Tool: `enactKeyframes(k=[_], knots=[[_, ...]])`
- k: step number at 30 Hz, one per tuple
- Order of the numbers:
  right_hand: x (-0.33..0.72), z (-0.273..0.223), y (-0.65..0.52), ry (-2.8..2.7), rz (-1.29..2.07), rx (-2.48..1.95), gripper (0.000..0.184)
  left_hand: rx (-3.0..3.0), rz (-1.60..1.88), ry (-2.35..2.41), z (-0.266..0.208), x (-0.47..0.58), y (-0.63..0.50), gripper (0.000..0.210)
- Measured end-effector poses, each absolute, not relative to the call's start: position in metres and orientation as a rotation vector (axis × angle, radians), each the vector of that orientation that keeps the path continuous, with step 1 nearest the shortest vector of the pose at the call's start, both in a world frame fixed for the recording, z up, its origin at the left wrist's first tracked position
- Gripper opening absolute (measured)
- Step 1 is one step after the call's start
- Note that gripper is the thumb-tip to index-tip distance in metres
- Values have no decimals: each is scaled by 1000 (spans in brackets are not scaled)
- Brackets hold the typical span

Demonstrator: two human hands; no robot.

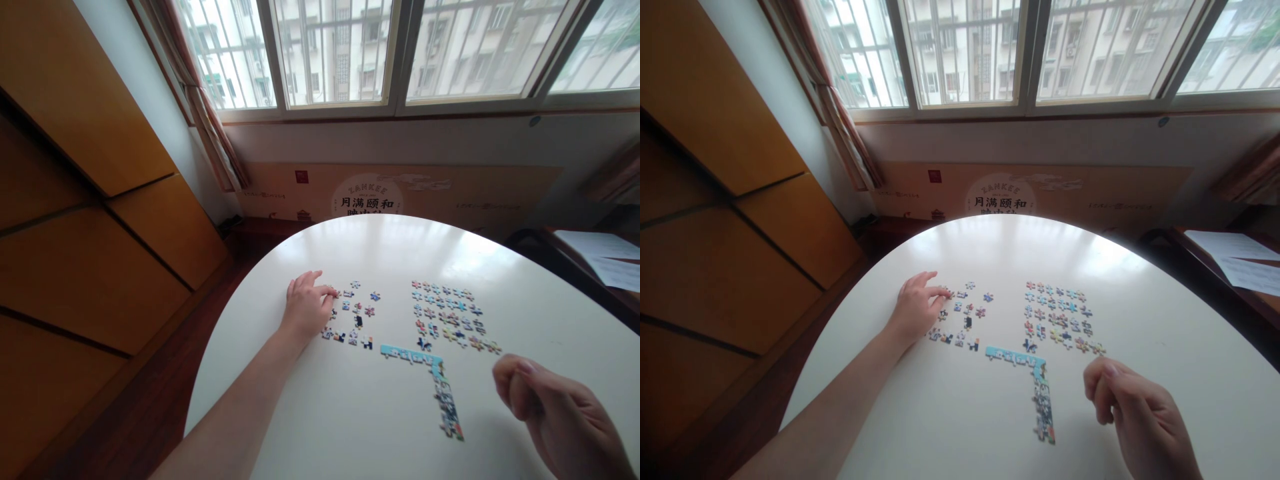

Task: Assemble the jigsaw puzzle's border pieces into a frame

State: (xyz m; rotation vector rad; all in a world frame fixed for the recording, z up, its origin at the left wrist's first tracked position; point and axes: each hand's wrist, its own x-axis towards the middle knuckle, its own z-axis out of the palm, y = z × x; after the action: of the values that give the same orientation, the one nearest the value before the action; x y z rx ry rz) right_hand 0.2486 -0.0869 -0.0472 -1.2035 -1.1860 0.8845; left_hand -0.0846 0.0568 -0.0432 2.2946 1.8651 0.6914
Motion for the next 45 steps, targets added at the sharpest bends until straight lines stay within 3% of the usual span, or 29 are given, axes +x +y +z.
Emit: enactKeyframes(k=[6,35,45], knots=[[244,-41,-85,-1143,833,-1183,59,2326,825,1833,-43,-86,63,22],[248,-52,-79,-1166,791,-1113,56,2321,561,1892,-40,-85,71,16],[246,-51,-78,-1193,788,-1101,56,2396,826,1719,-33,-88,71,8]])
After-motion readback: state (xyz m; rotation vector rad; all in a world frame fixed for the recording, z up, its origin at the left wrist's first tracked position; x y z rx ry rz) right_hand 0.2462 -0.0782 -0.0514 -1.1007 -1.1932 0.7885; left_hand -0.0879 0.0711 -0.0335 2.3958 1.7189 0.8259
